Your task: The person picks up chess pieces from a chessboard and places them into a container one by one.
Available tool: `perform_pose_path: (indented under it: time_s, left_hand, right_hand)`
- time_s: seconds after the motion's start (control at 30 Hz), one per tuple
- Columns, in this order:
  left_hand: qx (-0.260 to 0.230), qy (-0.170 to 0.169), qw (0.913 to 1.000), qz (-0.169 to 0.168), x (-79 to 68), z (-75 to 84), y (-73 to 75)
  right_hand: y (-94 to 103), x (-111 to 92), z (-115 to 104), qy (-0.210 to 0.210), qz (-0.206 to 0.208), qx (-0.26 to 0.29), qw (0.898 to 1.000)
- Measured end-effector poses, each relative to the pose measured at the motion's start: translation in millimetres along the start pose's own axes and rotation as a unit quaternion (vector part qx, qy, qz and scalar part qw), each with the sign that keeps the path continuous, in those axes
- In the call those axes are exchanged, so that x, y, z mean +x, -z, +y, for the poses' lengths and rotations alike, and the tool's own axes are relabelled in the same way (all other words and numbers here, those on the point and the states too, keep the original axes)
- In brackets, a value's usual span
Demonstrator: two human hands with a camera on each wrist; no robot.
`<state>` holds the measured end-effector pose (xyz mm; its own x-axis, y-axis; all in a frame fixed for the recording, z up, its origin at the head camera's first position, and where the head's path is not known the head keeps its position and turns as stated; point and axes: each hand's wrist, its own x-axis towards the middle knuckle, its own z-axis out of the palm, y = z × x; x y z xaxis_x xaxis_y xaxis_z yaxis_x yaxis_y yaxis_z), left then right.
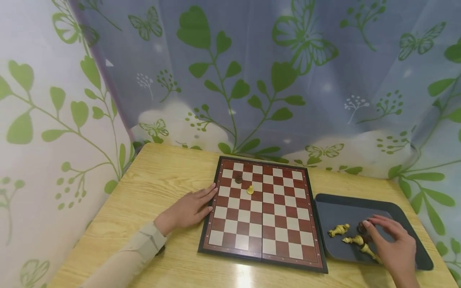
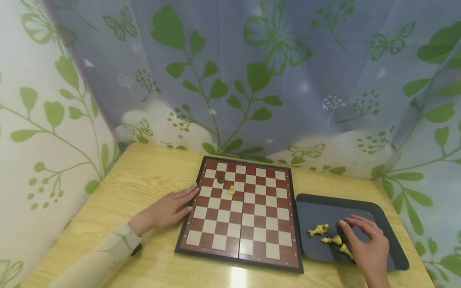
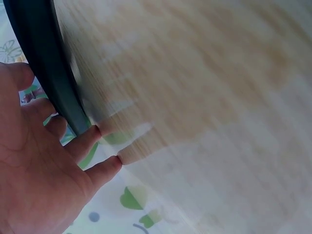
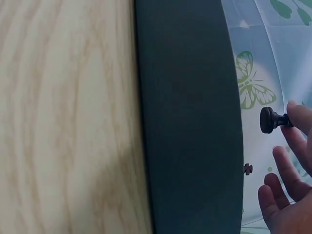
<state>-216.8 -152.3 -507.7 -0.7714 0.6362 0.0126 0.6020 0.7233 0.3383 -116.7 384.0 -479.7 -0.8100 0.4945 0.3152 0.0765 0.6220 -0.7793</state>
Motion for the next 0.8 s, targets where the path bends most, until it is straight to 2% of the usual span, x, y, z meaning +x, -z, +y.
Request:
perform_pose_path:
  time_s: [0.17,0.33,0.53,0.8]
  left_hand:
    - [0.001,0.001,1.0000,-0.002,-1.1,0.3,-0.1]
    - [0.004,-0.004,1.0000,0.001,0.4,-0.1,-0.1]
    - [0.006,-0.009,0.9999,0.004,0.2,-0.2,0.1]
    - [0.007,-0.002,1.0000,-0.001,-0.6,-0.2,1.5]
  right_hand:
    - [2.2,0,3,-0.018,-0.017,-0.022,0.999]
    - [3.7,0,5,-0.013,-0.012,-0.037,0.999]
    - [3.6,0,12,-0.034,-0.046,-0.074,0.996]
    - [4.3,1,17,0.009,-0.058,-0.070,0.996]
